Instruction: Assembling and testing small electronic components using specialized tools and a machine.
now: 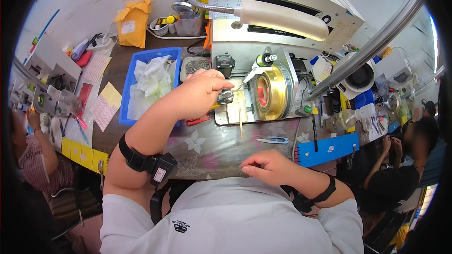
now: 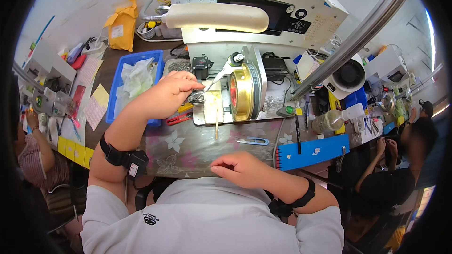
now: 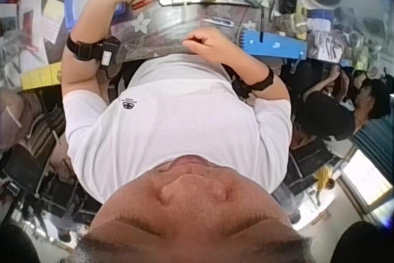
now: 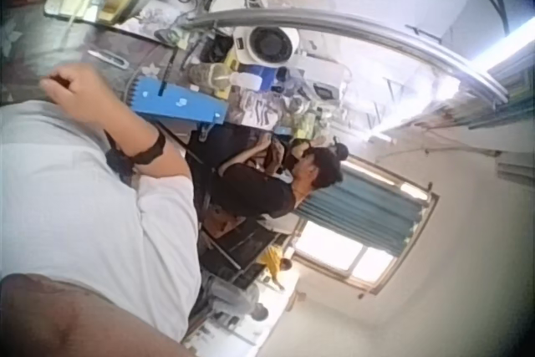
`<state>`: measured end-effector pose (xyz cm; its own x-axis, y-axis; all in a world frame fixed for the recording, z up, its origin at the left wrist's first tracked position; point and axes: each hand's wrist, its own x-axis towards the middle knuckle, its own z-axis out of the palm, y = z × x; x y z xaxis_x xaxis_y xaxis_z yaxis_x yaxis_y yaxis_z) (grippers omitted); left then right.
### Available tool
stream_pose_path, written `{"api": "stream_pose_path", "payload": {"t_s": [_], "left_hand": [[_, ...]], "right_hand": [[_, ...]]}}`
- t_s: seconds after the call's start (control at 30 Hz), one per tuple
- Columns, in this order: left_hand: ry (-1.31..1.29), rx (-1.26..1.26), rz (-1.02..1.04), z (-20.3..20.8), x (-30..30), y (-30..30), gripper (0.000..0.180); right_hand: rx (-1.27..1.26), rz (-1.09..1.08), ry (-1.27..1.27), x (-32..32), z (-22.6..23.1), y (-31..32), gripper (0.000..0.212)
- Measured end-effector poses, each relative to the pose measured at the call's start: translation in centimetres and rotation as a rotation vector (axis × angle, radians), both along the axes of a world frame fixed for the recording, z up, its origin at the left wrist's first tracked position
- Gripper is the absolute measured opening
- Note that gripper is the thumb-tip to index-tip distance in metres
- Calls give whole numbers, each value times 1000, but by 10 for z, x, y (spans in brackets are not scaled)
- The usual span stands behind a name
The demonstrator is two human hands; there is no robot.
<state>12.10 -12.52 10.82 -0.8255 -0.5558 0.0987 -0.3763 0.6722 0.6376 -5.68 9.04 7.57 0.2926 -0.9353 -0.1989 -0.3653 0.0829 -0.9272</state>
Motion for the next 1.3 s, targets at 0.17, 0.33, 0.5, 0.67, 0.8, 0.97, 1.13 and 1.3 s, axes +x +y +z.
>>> {"api": "stream_pose_path", "payload": {"t_s": [0.17,0.33,0.5,0.67,0.8,0.97,1.13,1.3], "left_hand": [[-46,-154,8,17,2,5,8],[281,-355,28,9,10,47,5],[30,-189,-27,-1,16,79,7],[79,-119,92,8,7,36,12],[151,-249,0,-2,-10,-8,13],[74,-194,-213,4,-21,-25,15],[20,-190,-261,9,-25,-31,15],[-72,-191,-257,13,-29,-31,16]], "right_hand": [[306,-69,-225,11,1,-16,24],[111,-540,-507,42,-17,-61,30],[25,-755,-705,56,-16,-94,27],[16,-945,-709,51,-34,-117,17],[-82,-957,-615,55,-42,-131,23],[-150,-910,-708,52,-51,-135,21],[-140,-892,-748,52,-51,-139,20],[-134,-921,-742,54,-50,-142,17]]}}
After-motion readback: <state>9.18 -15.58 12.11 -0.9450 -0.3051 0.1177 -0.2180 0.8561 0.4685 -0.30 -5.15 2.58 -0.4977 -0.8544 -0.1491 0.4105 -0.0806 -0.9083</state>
